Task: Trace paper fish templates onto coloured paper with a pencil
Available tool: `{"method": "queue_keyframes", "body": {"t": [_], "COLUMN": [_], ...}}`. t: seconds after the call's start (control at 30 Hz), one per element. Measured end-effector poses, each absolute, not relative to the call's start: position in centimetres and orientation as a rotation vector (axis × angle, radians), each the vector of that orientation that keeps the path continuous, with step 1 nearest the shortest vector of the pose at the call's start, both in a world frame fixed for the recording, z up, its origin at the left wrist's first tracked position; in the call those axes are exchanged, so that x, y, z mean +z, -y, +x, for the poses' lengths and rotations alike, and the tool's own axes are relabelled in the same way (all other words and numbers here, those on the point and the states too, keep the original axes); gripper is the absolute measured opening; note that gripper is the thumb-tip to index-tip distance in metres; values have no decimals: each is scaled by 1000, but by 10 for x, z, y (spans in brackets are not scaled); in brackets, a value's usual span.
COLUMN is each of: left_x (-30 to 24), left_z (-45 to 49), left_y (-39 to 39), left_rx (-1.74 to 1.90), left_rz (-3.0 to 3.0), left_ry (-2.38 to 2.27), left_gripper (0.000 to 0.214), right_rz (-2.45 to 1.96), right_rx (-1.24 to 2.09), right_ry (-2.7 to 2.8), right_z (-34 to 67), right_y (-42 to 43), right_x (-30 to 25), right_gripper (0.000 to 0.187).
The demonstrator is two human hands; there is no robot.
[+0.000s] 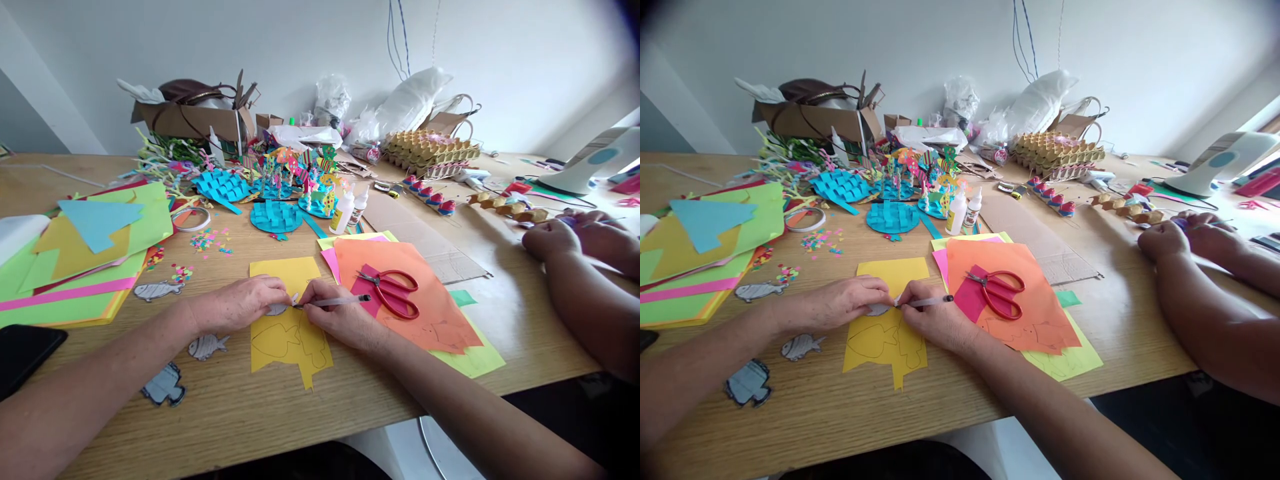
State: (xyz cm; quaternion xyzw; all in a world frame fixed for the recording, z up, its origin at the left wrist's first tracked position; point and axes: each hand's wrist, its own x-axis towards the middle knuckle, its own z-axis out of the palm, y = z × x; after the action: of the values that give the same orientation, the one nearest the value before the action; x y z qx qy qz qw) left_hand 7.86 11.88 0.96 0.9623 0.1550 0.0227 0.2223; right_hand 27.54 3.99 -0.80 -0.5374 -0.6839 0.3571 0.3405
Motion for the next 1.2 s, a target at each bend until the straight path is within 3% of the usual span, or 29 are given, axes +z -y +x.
{"method": "queue_keyframes", "body": {"t": [0.4, 1.2], "left_x": [9, -4], "left_z": [81, 81], "left_y": [-119, -122], "left_rx": [-61, -5], "left_rz": [2700, 2617], "left_ry": [-438, -466], "left_gripper": [48, 25], "right_rz": [-1403, -1454], "right_rx": [961, 955], "right_ry": [1764, 1759], "right_z": [280, 284], "right_y": [-35, -29], "right_x": [-9, -3], "right_gripper": [11, 15]}}
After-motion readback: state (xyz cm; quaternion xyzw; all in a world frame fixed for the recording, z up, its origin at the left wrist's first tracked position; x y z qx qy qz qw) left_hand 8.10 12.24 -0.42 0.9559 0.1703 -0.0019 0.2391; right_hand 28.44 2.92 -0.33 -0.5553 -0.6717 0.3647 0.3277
